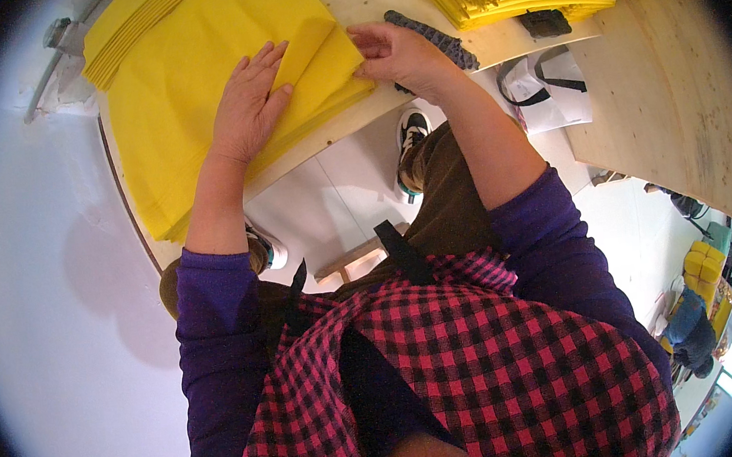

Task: The person folds yellow fabric sheets on a white table. They repeatedly fold each sheet in half, smooth the edges, and stack the folded pieces. The person handles the fabric by hand without using tools.

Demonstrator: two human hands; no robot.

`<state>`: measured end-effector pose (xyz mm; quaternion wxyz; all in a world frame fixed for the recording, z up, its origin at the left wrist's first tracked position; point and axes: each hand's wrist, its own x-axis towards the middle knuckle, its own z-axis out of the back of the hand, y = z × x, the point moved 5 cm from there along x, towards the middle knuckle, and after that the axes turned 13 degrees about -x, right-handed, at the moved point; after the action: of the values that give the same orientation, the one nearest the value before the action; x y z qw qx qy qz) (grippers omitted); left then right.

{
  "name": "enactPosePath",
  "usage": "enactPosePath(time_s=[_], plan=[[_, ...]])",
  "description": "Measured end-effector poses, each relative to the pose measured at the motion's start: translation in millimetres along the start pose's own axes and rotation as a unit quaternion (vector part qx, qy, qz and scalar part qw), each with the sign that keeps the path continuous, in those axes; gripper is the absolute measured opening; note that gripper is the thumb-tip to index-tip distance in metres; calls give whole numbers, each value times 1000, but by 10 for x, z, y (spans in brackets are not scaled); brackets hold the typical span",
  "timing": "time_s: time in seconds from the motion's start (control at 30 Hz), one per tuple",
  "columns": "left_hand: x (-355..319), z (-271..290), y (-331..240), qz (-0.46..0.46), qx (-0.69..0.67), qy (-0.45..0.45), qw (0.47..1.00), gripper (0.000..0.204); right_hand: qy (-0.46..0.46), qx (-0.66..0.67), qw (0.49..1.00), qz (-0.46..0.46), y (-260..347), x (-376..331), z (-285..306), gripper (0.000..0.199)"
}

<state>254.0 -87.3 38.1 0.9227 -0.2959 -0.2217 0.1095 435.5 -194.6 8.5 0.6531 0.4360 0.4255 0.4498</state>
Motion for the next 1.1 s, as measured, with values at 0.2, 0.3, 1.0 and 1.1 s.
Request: enactPosePath(time_s=[0.2,0.3,1.0,1.1], plan=[[5,3,-3,2,3,4,1000,49,-111,-204,971,52,61,29,55,65],[5,-2,0,1,4,5,1000,49,-125,-186,973,50,90,24,38,65],[14,-17,26,-10,16,14,1000,45,-265,-262,879,298,365,29,-11,16],[18,-23,35,-11,11,18,1000,45,-259,-263,883,291,376,63,-24,17]])
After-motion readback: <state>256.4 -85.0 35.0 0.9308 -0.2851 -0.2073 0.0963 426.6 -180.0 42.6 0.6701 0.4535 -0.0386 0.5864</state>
